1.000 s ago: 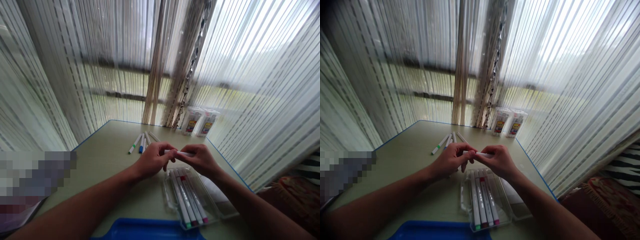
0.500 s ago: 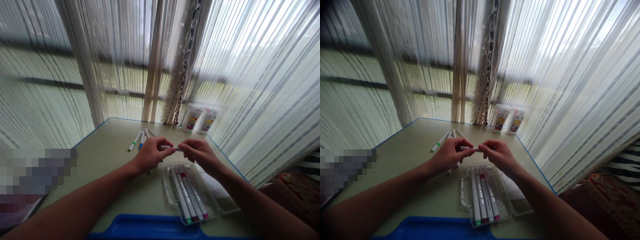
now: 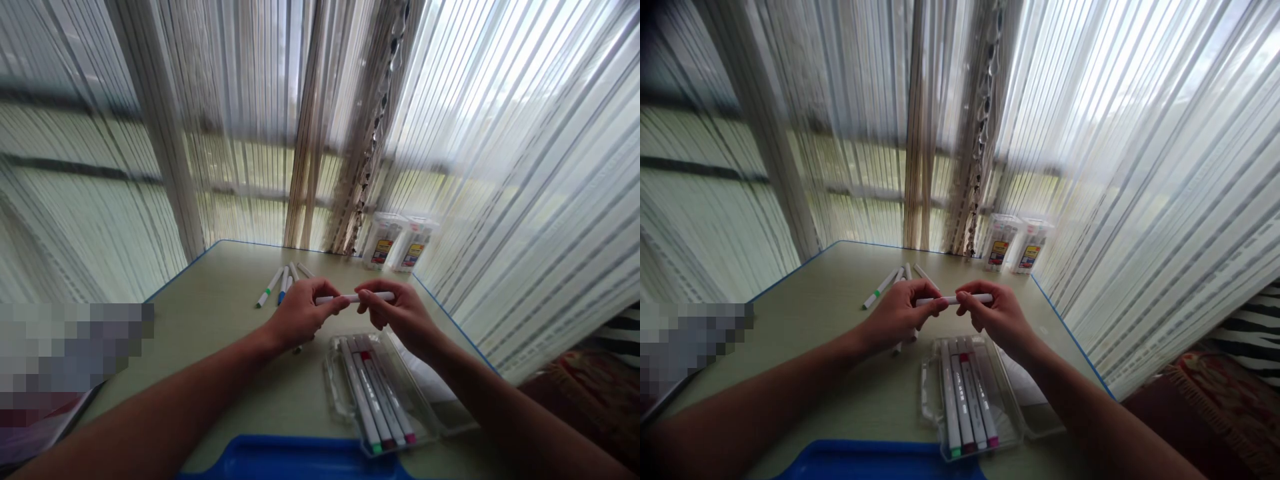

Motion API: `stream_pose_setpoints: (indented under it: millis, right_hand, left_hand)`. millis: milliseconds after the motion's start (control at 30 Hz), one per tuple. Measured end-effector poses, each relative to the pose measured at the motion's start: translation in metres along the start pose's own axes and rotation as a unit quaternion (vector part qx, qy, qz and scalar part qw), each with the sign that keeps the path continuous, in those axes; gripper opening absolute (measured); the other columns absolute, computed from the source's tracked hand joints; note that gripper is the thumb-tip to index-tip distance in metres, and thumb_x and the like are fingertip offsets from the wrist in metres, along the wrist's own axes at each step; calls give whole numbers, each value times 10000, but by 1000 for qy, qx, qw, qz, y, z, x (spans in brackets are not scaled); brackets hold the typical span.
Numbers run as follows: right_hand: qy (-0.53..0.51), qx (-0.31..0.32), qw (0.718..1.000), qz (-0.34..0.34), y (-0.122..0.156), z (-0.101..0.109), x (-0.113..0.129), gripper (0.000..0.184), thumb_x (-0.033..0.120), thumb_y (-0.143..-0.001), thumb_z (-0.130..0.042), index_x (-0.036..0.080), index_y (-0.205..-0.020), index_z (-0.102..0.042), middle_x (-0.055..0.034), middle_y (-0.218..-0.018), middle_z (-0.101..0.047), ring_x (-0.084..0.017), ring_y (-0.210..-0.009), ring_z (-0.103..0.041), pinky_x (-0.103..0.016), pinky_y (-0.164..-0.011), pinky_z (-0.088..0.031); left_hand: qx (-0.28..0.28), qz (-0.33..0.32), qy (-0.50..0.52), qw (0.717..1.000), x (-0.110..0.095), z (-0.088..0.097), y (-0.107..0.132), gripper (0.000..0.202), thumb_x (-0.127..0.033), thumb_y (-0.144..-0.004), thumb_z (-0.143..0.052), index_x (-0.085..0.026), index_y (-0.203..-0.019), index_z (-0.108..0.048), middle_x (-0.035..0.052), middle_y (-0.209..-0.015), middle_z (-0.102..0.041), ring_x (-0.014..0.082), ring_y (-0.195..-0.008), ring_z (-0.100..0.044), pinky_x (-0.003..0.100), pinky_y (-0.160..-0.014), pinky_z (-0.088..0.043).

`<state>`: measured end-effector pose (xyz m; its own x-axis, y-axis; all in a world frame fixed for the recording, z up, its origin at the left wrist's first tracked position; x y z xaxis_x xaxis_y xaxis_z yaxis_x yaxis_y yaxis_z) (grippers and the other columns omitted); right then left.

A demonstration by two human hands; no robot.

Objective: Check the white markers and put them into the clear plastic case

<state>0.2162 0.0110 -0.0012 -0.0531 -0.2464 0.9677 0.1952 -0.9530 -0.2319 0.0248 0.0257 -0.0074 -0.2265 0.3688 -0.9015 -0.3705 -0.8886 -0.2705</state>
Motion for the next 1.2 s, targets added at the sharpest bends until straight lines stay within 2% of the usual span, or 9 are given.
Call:
stream_pose_setpoints:
  millis: [67, 200, 367, 433, 600, 767, 933, 1200]
  right_hand:
    - [6, -8, 1000, -2, -1, -1, 1, 322, 408, -726, -779, 129, -861, -691, -18, -630, -656, -69, -430, -442, -204, -395, -329]
    - [21, 2, 1000, -5, -1, -2, 1, 340, 405, -687, -809, 124, -830, -682, -19, -623, -654, -68, -434, -456, -194, -389, -343]
    - [34, 81, 996, -15, -1, -5, -1, 357, 469, -766, -728, 128, -844, -656, -19, -682, -646, -68, -449, -481, -198, -404, -401]
    - [30, 93, 995, -19, -1, -4, -3, 352, 473, -793, -702, 132, -852, -636, -12, -682, -638, -67, -443, -484, -198, -401, -402]
    - [-4, 61, 998, -5, -3, -3, -7, 321, 453, -838, -662, 144, -907, -611, -3, -680, -648, -64, -420, -481, -193, -393, -381]
    - [-45, 33, 998, -3, -5, -1, -9, 318, 464, -851, -639, 153, -915, -616, -14, -691, -667, -70, -410, -489, -200, -387, -376]
    - [-34, 40, 999, 0, -5, -2, -7, 341, 485, -844, -637, 149, -898, -632, -26, -687, -675, -77, -413, -498, -208, -388, -384]
    - [14, 62, 998, 10, -3, -3, -9, 352, 484, -855, -622, 136, -901, -654, -26, -678, -661, -75, -425, -496, -202, -388, -387]
  left_hand:
    - [6, 1, 0, 1000, 0, 0, 0, 349, -469, -840, -606, -122, -825, -643, 33, -679, -661, 85, -449, -490, 205, -442, -363]
    - [20, -4, -14, 1000, -1, -1, 1, 355, -467, -849, -591, -124, -802, -672, 26, -637, -648, 91, -457, -484, 213, -473, -378]
    - [51, -49, -37, 997, 1, -3, 2, 380, -486, -866, -564, -136, -823, -707, 34, -681, -656, 123, -580, -530, 218, -545, -390]
    - [57, -64, -51, 995, 2, -3, 2, 385, -471, -887, -536, -133, -814, -704, 38, -684, -648, 131, -614, -532, 220, -568, -392]
    - [61, -54, -63, 995, 1, -3, 1, 374, -426, -909, -503, -136, -735, -662, -2, -579, -576, 95, -494, -437, 207, -492, -327]
    - [42, -24, -47, 998, 0, -5, 3, 371, -419, -926, -458, -141, -781, -657, -8, -545, -570, 89, -434, -418, 206, -445, -296]
    - [54, -23, -57, 997, 2, -4, 2, 389, -429, -907, -487, -137, -717, -660, -22, -500, -508, 88, -439, -397, 202, -443, -285]
    - [79, -47, -51, 994, 1, -5, 2, 367, -420, -905, -514, -128, -751, -675, -1, -593, -589, 90, -488, -447, 212, -502, -326]
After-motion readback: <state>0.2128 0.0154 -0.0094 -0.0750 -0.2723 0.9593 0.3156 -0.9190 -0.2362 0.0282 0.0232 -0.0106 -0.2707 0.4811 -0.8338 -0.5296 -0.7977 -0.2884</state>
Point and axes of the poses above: each hand's wrist, its own y-axis away from the middle knuckle, its own z-axis out of the back of the hand, x = y × z, the point moved 1 cm from there along -y, towards the middle knuckle
